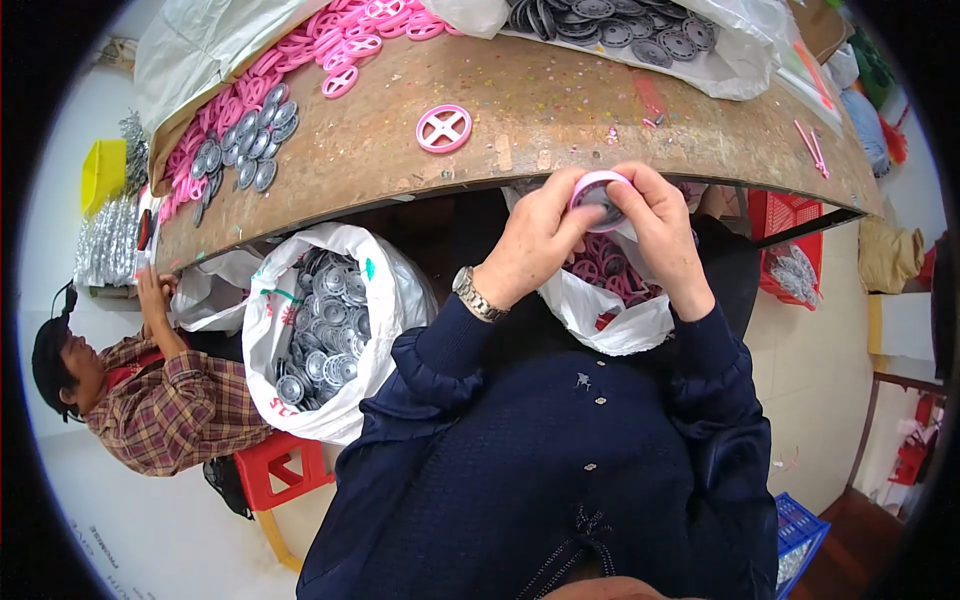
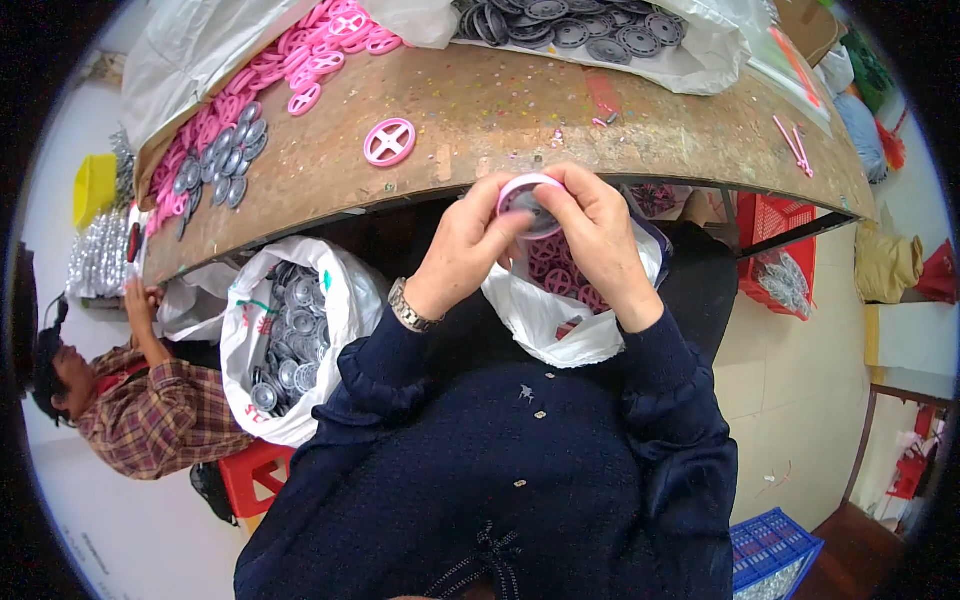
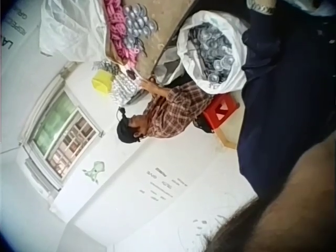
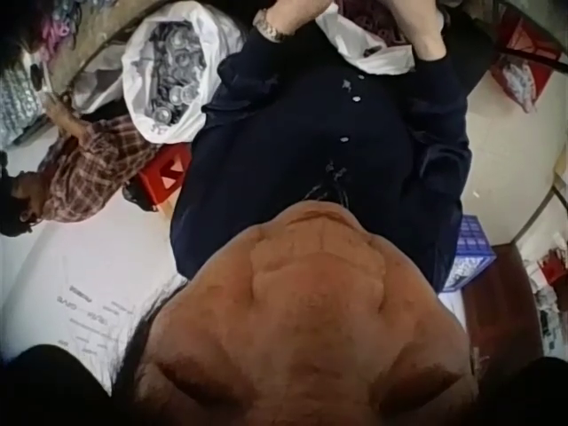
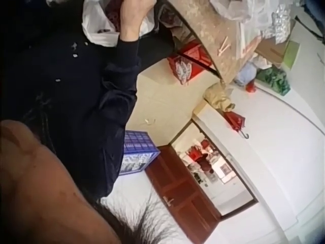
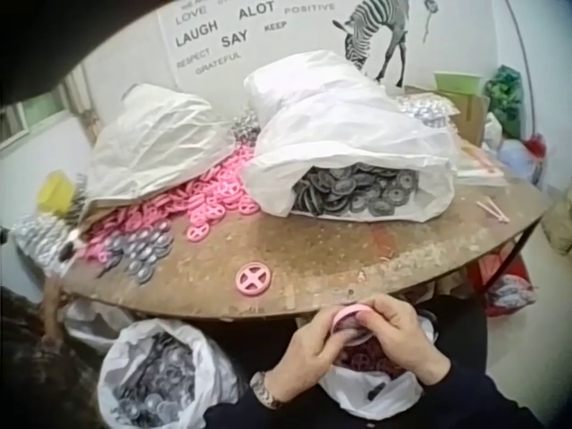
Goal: Assembling small plastic components by fitting pink cross pieces into circular grey bases at a workbench.
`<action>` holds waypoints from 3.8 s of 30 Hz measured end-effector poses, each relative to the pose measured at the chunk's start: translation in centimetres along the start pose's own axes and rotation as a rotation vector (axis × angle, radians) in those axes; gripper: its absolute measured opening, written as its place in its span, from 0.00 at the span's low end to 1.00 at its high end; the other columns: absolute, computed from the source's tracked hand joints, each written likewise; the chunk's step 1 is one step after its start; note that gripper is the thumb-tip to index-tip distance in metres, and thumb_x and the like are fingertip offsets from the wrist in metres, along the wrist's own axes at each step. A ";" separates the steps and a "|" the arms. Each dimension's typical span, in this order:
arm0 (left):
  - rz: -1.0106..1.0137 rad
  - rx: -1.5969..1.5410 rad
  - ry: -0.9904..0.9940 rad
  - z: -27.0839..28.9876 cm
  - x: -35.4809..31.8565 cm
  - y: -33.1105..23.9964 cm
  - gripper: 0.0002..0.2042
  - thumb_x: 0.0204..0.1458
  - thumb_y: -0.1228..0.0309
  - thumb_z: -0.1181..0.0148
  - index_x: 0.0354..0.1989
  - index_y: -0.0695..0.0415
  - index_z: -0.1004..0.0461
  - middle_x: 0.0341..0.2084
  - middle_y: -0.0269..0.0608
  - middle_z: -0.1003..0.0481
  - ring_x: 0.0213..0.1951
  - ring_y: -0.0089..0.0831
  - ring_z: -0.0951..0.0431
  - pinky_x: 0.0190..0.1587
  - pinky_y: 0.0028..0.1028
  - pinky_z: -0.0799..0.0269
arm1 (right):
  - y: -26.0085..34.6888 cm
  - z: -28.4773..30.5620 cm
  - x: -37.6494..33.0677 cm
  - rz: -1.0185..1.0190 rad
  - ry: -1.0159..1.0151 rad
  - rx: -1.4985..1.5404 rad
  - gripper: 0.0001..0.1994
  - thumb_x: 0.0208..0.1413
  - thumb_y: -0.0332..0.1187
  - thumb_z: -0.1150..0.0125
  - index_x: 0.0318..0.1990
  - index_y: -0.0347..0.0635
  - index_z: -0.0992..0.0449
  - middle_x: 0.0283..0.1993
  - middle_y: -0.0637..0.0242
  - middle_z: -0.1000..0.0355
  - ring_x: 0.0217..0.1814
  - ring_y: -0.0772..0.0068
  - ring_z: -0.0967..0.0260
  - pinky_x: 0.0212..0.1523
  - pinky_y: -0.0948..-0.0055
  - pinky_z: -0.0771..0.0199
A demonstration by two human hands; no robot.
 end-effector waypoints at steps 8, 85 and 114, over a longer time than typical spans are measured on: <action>-0.204 0.274 0.053 -0.7 -0.9 0.4 0.25 0.54 0.77 0.38 0.60 0.62 0.36 0.29 0.41 0.24 0.25 0.26 0.22 0.27 0.27 0.26 | -1.1 0.8 -1.7 -0.042 0.010 -0.009 0.05 0.63 0.28 0.44 0.39 0.34 0.26 0.34 0.72 0.29 0.39 0.83 0.34 0.40 0.79 0.32; -0.679 0.608 -0.191 2.3 3.1 -0.7 0.54 0.35 0.75 0.25 0.73 0.56 0.54 0.54 0.53 0.32 0.56 0.50 0.30 0.56 0.40 0.31 | 1.7 -0.6 4.2 -0.169 0.115 0.179 0.14 0.61 0.31 0.40 0.51 0.35 0.28 0.41 0.71 0.24 0.39 0.86 0.30 0.39 0.84 0.31; -0.055 -0.261 -0.142 0.0 1.1 -0.2 0.13 0.61 0.72 0.43 0.52 0.61 0.31 0.32 0.35 0.25 0.25 0.19 0.24 0.24 0.19 0.27 | 0.8 0.2 1.6 -0.093 -0.007 0.057 0.06 0.64 0.28 0.43 0.45 0.37 0.28 0.39 0.73 0.27 0.42 0.85 0.30 0.45 0.83 0.29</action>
Point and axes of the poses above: each hand's wrist, its own x-axis towards the middle knuckle, its own z-axis out of the back of the hand, y = z × x, the point moved 2 cm from there along x, towards the middle knuckle
